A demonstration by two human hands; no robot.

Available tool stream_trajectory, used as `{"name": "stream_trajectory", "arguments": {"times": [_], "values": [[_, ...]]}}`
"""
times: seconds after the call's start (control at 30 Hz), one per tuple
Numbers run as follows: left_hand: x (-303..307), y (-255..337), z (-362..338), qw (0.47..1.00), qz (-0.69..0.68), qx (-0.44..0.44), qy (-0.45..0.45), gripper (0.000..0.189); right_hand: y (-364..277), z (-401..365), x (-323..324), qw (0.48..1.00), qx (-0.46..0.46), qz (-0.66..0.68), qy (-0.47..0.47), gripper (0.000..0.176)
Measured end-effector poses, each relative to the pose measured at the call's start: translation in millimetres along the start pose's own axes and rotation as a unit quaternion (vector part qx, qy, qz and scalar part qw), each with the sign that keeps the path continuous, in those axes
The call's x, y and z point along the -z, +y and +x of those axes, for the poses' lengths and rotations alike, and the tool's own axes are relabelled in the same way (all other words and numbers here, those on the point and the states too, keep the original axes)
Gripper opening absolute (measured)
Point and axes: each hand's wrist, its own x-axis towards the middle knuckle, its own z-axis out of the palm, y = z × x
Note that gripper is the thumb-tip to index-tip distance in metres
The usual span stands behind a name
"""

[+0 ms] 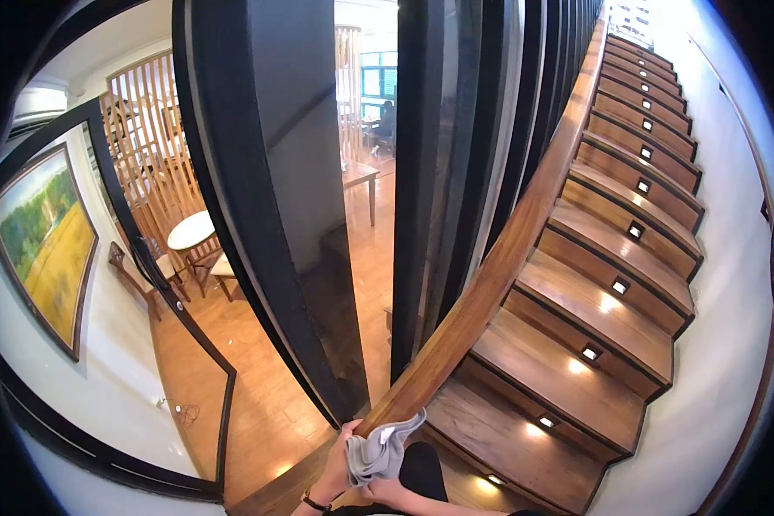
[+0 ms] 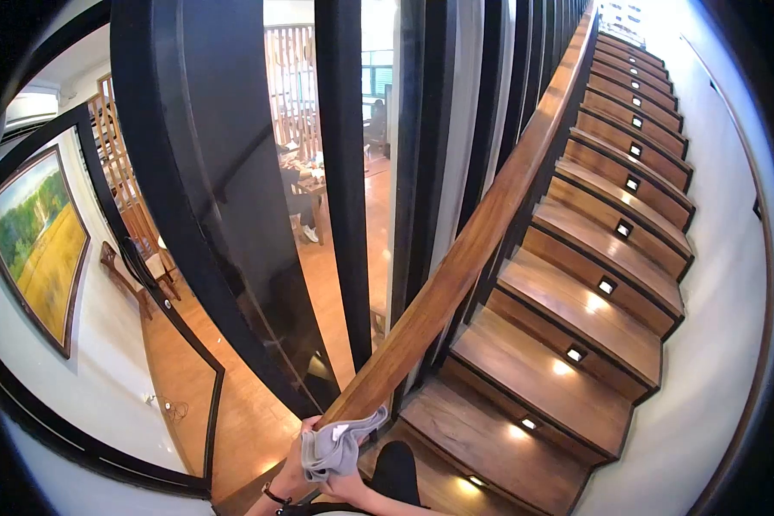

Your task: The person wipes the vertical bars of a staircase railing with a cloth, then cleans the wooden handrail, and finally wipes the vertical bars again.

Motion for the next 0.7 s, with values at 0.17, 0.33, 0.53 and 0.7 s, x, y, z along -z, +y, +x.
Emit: {"name": "stream_trajectory", "arguments": {"times": [0.17, 0.33, 0.53, 0.7], "values": [[9, -29, 1, 0.988, -0.153, 0.035, 0.016, 0.045, 10, 72, 78, 0.971, 0.062, -0.218, 0.072, 0.065], [0, 38, -3, 0.995, 0.103, -0.011, 0.011, 0.059, -11, 204, 225, 0.915, 0.020, -0.338, 0.218, 0.049], [6, 38, -2, 0.955, 0.287, -0.067, 0.023, 0.082, -35, 223, 222, 0.874, -0.001, -0.475, 0.102, 0.046], [1, 37, -12, 0.934, 0.349, 0.007, 0.074, 0.083, -68, 153, 127, 0.869, -0.045, -0.493, -0.007, 0.035]]}}
